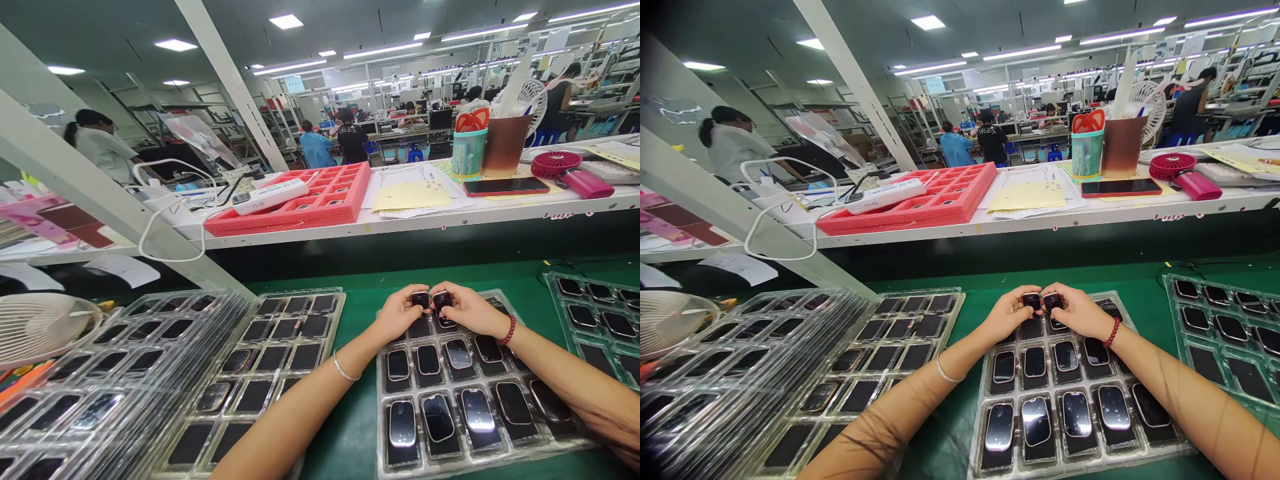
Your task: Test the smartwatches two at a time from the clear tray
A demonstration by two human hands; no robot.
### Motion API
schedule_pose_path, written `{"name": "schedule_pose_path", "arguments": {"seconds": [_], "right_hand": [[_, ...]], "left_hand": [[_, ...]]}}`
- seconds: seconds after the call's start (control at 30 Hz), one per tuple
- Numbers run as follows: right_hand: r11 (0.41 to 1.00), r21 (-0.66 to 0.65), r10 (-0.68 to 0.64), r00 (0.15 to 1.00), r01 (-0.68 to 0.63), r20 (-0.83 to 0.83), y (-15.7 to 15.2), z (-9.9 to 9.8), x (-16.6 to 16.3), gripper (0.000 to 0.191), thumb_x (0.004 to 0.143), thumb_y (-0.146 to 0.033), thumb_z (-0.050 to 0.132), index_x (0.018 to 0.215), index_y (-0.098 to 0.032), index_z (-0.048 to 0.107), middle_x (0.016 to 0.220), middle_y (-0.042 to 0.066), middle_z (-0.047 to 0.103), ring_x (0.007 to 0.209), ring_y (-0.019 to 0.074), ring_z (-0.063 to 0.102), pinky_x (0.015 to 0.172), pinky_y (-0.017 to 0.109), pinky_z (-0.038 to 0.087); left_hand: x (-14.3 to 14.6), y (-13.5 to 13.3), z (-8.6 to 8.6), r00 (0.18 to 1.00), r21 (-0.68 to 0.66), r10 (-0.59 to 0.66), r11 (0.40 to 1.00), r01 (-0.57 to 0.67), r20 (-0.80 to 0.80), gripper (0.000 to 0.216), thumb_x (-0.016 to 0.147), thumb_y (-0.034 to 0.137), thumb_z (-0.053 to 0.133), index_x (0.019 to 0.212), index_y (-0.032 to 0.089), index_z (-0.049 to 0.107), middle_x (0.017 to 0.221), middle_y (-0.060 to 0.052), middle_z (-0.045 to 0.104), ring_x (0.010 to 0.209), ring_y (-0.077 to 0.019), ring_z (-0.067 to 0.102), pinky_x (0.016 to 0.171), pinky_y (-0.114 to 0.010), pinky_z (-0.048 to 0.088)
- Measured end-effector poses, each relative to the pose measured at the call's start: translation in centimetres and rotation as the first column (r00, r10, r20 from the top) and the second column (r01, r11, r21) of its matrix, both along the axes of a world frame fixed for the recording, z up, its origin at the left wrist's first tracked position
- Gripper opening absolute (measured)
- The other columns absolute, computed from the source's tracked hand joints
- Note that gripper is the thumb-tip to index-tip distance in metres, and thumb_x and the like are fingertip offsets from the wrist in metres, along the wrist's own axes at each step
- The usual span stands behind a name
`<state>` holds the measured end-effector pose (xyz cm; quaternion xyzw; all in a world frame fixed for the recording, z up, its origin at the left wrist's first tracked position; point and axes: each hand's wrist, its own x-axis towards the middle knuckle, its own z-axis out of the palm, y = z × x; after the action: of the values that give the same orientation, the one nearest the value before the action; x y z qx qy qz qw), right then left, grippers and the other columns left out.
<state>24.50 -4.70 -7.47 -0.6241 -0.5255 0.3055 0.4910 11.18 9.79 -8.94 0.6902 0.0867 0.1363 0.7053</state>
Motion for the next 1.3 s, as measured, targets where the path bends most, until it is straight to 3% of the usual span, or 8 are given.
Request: {"name": "schedule_pose_path", "arguments": {"seconds": [0.23, 0.53, 0.83, 1.03, 1.3], "right_hand": [[0.999, -0.039, 0.008, 0.998, -0.011, -0.057, -0.02, 0.15, -0.10, 0.024, 0.077, -0.017, 0.052, 0.101, -0.017, 0.057, 0.090, 0.003, 0.060, 0.068, 0.0130, 0.058, 0.064, 0.028, 0.052], [1.000, -0.008, 0.021, 1.000, -0.021, -0.013, -0.07, 0.09, -0.04, 0.030, 0.075, -0.013, 0.053, 0.104, -0.017, 0.056, 0.093, 0.004, 0.063, 0.080, 0.0161, 0.059, 0.069, 0.028, 0.049], [0.999, -0.041, 0.016, 1.000, -0.017, -0.020, -0.09, 0.36, -0.08, 0.025, 0.078, -0.019, 0.054, 0.103, -0.017, 0.057, 0.091, 0.003, 0.062, 0.073, 0.0143, 0.059, 0.066, 0.027, 0.051], [0.996, -0.083, 0.001, 0.993, -0.011, -0.119, -0.11, 0.16, 0.05, 0.023, 0.085, -0.025, 0.048, 0.104, -0.016, 0.056, 0.085, 0.003, 0.061, 0.063, 0.0105, 0.058, 0.062, 0.026, 0.052], [0.999, -0.042, 0.024, 0.999, -0.025, -0.032, -0.09, 0.25, 0.04, 0.027, 0.078, -0.016, 0.053, 0.105, -0.018, 0.057, 0.097, 0.004, 0.061, 0.072, 0.0130, 0.059, 0.068, 0.027, 0.052]], "left_hand": [[-0.03, 0.19, -0.08, 1.000, 0.077, 0.013, 0.997, -0.012, -0.010, 0.037, 0.076, 0.015, 0.055, 0.112, 0.013, 0.055, 0.094, -0.008, 0.064, 0.076, -0.0154, 0.063, 0.068, -0.026, 0.049], [-0.05, 0.00, 0.09, 1.000, 0.022, -0.005, 1.000, 0.005, -0.005, 0.045, 0.070, 0.009, 0.054, 0.115, 0.014, 0.053, 0.097, -0.008, 0.063, 0.080, -0.0159, 0.063, 0.069, -0.026, 0.049], [-0.11, 0.14, 0.11, 1.000, 0.084, 0.018, 0.996, -0.017, -0.007, 0.039, 0.076, 0.018, 0.057, 0.115, 0.013, 0.055, 0.096, -0.008, 0.064, 0.076, -0.0154, 0.062, 0.068, -0.026, 0.049], [-0.18, -0.05, 0.23, 1.000, 0.017, -0.009, 1.000, 0.009, 0.003, 0.046, 0.071, 0.011, 0.058, 0.116, 0.015, 0.053, 0.097, -0.007, 0.064, 0.082, -0.0168, 0.063, 0.076, -0.029, 0.050], [-0.11, -0.12, 0.31, 1.000, 0.006, 0.001, 1.000, -0.001, -0.006, 0.048, 0.067, 0.005, 0.055, 0.114, 0.015, 0.054, 0.096, -0.007, 0.065, 0.082, -0.0170, 0.064, 0.086, -0.034, 0.049]]}}
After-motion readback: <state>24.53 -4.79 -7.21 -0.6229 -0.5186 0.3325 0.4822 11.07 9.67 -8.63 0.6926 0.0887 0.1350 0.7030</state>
